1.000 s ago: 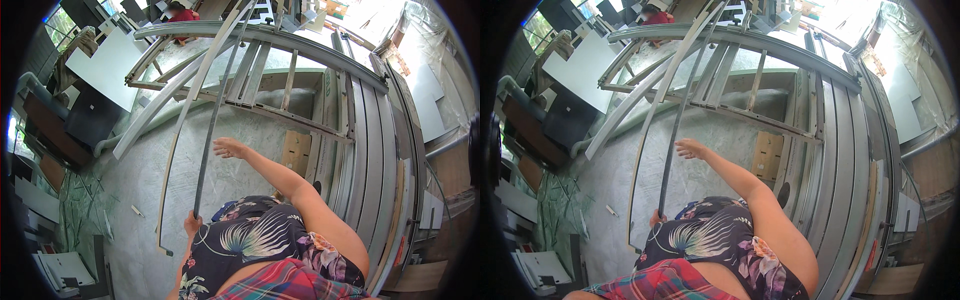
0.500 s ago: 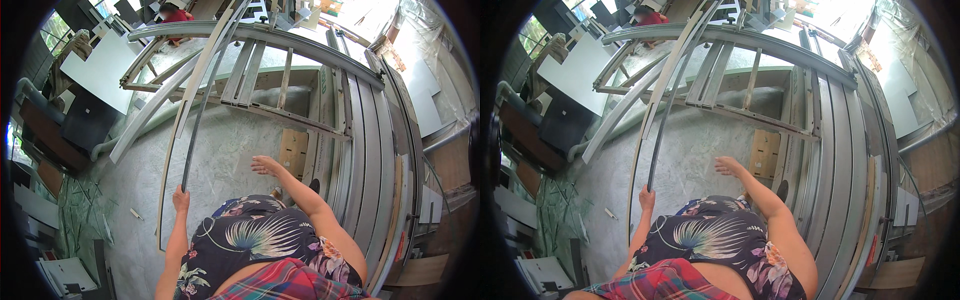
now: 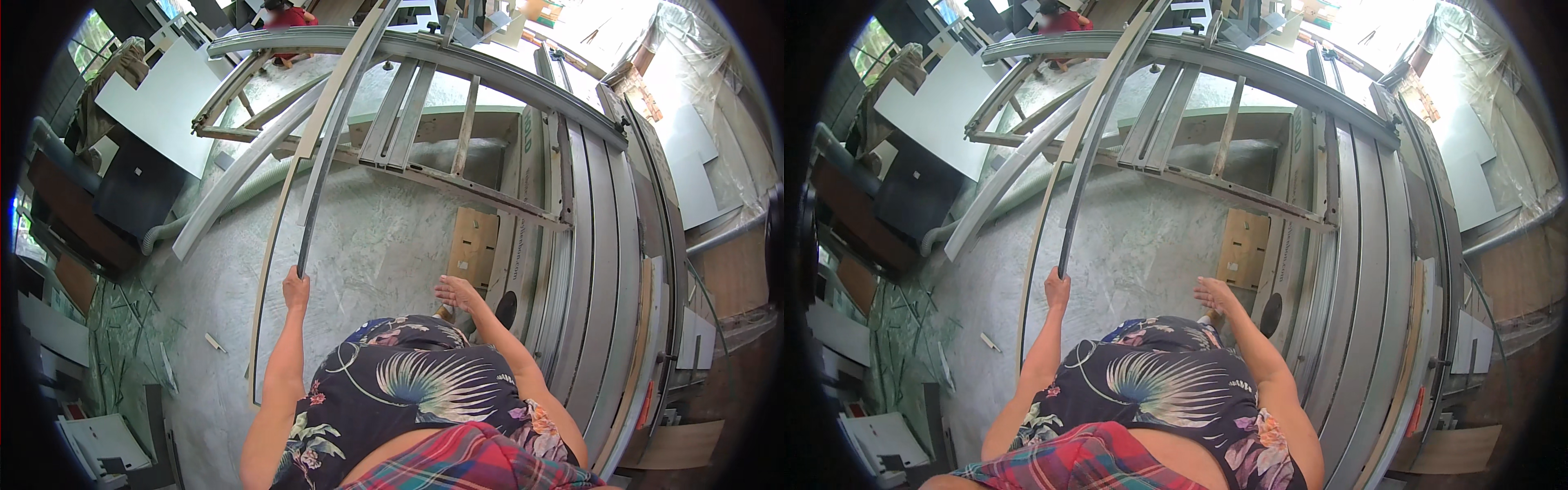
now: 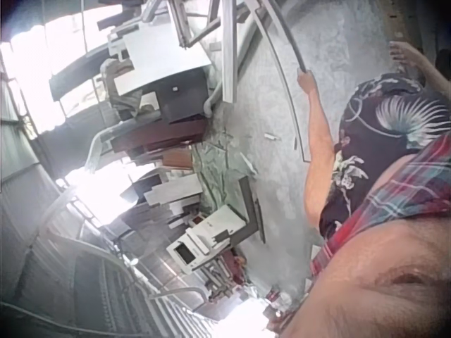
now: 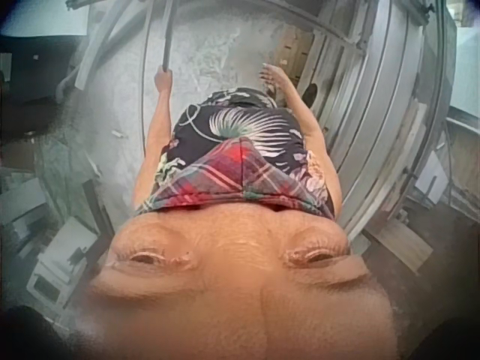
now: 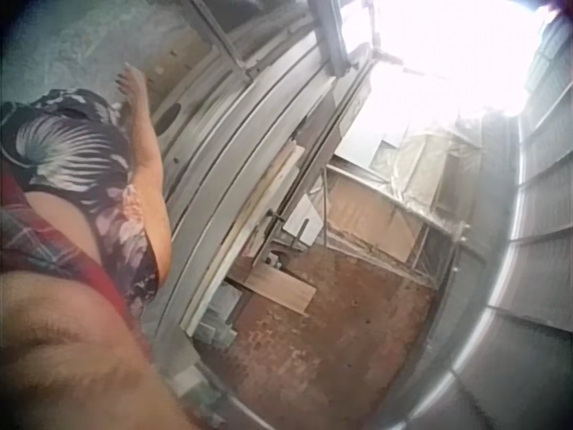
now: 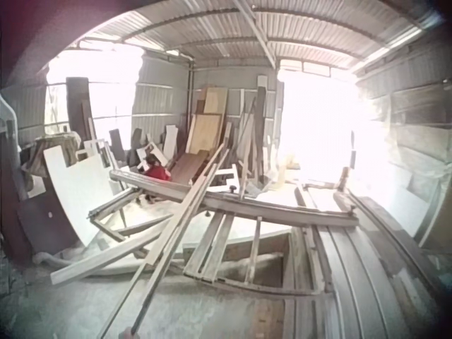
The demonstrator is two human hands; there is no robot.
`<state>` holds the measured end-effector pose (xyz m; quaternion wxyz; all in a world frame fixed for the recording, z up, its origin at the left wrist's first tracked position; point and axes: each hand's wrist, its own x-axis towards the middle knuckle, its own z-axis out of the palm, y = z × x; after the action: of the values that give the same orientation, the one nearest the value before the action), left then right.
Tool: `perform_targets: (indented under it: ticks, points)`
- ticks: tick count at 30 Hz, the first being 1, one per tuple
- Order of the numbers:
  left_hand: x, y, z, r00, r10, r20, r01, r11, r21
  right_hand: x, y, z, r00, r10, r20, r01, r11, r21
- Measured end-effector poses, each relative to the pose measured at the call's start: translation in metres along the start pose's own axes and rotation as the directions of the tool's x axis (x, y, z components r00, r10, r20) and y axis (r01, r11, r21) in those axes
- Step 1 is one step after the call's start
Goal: The person removes a metal strip from a table saw and pushes the sliding carriage back and forth along the track by hand.
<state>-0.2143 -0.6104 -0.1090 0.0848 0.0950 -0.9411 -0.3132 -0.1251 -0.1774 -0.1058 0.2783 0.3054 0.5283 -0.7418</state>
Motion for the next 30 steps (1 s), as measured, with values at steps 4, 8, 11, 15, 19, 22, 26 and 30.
perform_targets:
  ticks: [4, 8, 11, 15, 19, 22, 26, 30]
  points:
    - [0.014, 0.006, 0.005, 0.996, -0.087, 0.016, 0.085, 0.994, 0.075, 0.002, 0.008, -0.005, 1.0, 0.004, -0.025, -0.003, 1.0, 0.018]
    - [0.021, 0.007, 0.008, 0.995, -0.094, -0.022, 0.095, 0.991, 0.096, 0.002, 0.013, -0.011, 1.0, -0.007, -0.028, 0.008, 1.0, 0.028]
    - [0.02, 0.032, 0.001, 0.99, -0.119, 0.074, 0.103, 0.975, 0.195, -0.001, 0.017, -0.017, 0.998, -0.002, -0.064, 0.005, 0.999, 0.047]
    - [0.028, 0.079, -0.026, 0.946, 0.187, -0.264, -0.177, 0.982, 0.059, -0.003, 0.021, -0.024, 0.993, 0.024, -0.114, -0.019, 0.999, 0.046]
    - [0.033, 0.213, -0.129, 0.793, 0.325, -0.515, -0.517, 0.806, -0.288, -0.009, 0.02, -0.027, 0.995, 0.031, -0.091, -0.026, 0.998, 0.055]
    - [0.011, 0.296, -0.197, 0.737, 0.471, -0.485, -0.648, 0.287, -0.706, -0.008, 0.021, -0.034, 0.995, 0.022, -0.099, -0.014, 0.996, 0.084]
    - [-0.032, 0.37, -0.243, 0.312, 0.79, -0.528, -0.545, -0.307, -0.78, -0.02, 0.027, -0.046, 0.988, -0.014, -0.157, 0.034, 0.992, 0.125]
    - [-0.115, 0.408, -0.257, 0.598, 0.585, -0.547, -0.218, -0.539, -0.814, -0.024, 0.034, -0.039, 0.989, -0.074, -0.129, 0.083, 0.994, 0.067]
